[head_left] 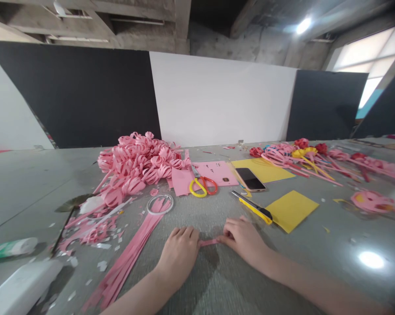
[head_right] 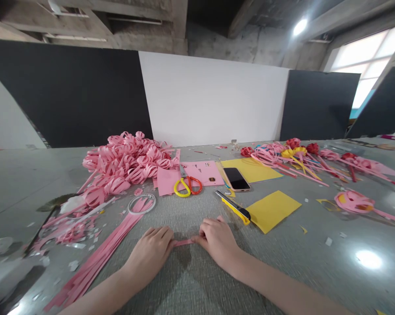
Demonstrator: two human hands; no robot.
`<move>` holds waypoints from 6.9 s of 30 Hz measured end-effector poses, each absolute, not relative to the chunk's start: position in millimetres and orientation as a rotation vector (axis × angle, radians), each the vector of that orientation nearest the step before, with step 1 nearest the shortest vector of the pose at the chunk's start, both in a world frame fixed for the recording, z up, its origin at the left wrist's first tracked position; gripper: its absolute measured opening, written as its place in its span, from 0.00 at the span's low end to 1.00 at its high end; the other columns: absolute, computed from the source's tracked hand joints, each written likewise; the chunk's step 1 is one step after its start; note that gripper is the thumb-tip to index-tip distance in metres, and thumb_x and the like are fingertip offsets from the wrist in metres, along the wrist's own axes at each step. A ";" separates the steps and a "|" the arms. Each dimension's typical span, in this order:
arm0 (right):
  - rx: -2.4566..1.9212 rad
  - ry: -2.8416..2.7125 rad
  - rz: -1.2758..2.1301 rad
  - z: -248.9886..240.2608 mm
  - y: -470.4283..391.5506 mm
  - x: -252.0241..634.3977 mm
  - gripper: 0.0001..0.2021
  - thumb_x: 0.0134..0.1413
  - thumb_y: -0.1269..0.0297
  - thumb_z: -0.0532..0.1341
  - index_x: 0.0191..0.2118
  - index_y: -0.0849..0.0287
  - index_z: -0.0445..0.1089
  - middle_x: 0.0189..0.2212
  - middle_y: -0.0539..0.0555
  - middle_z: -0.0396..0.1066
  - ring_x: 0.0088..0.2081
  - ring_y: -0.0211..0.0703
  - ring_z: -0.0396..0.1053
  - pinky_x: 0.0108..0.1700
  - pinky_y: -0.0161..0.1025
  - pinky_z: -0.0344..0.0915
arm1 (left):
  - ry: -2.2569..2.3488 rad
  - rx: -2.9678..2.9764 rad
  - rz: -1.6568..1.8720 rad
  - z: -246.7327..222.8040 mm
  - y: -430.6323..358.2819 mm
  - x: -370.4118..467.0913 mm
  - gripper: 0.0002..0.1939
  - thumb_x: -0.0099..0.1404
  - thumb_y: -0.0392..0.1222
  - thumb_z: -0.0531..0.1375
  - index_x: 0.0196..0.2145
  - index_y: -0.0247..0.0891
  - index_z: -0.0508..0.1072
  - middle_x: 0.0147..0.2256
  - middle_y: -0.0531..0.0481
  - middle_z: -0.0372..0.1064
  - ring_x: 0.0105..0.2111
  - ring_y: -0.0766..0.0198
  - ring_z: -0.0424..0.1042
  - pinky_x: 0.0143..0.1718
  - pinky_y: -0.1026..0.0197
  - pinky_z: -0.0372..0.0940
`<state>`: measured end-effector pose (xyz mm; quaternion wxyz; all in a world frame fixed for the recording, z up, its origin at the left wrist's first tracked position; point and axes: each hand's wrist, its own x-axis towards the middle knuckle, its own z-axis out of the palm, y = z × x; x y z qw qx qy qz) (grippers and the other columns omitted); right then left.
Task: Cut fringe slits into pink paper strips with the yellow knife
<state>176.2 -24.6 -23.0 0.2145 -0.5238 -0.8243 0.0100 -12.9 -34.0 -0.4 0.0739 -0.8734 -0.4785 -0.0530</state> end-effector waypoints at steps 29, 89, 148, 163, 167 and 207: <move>-1.478 -2.318 -0.038 -24.2 -21.2 175.9 0.11 0.47 0.62 0.62 0.20 0.60 0.63 0.20 0.44 0.65 0.23 0.34 0.62 0.32 0.37 0.46 | -0.908 -2.704 -0.151 -1.2 -32.8 -17.2 0.10 0.64 0.32 0.48 0.41 0.39 0.64 0.32 0.49 0.63 0.34 0.59 0.63 0.37 0.55 0.58; -1.303 -2.451 -0.182 -24.5 -28.0 182.0 0.03 0.53 0.68 0.56 0.29 0.58 0.63 0.34 0.50 0.63 0.38 0.40 0.61 0.38 0.39 0.55 | -1.121 -3.010 -0.248 -9.8 -59.0 -9.3 0.27 0.62 0.46 0.50 0.56 0.31 0.52 0.57 0.38 0.47 0.56 0.54 0.48 0.53 0.53 0.51; -1.610 -2.355 0.403 -3.0 -10.8 217.6 0.19 0.42 0.48 0.60 0.21 0.59 0.56 0.30 0.50 0.57 0.34 0.40 0.58 0.34 0.35 0.53 | -1.004 -3.114 -0.246 -4.1 -59.9 -8.7 0.23 0.63 0.40 0.48 0.55 0.36 0.52 0.56 0.43 0.51 0.54 0.56 0.53 0.53 0.52 0.52; -1.628 -2.512 0.618 10.4 3.9 249.2 0.13 0.39 0.58 0.63 0.24 0.58 0.58 0.31 0.48 0.59 0.35 0.41 0.58 0.34 0.34 0.50 | -0.993 -3.122 -0.334 -5.6 -59.2 -10.7 0.24 0.62 0.39 0.49 0.56 0.37 0.51 0.55 0.44 0.52 0.54 0.56 0.53 0.53 0.53 0.53; -1.506 -2.561 0.709 10.1 9.7 255.6 0.08 0.38 0.63 0.63 0.27 0.58 0.63 0.31 0.48 0.59 0.33 0.38 0.59 0.33 0.32 0.53 | -0.989 -3.124 -0.347 -6.1 -59.7 -11.0 0.24 0.62 0.39 0.49 0.56 0.38 0.52 0.56 0.44 0.52 0.53 0.56 0.54 0.52 0.52 0.53; -1.306 -2.386 0.432 1.8 -26.6 188.5 0.04 0.49 0.70 0.57 0.25 0.59 0.62 0.26 0.48 0.62 0.28 0.35 0.60 0.29 0.32 0.54 | -1.527 -3.033 -0.491 9.8 -22.9 -25.4 0.11 0.59 0.32 0.49 0.28 0.39 0.70 0.28 0.54 0.65 0.29 0.66 0.66 0.29 0.67 0.57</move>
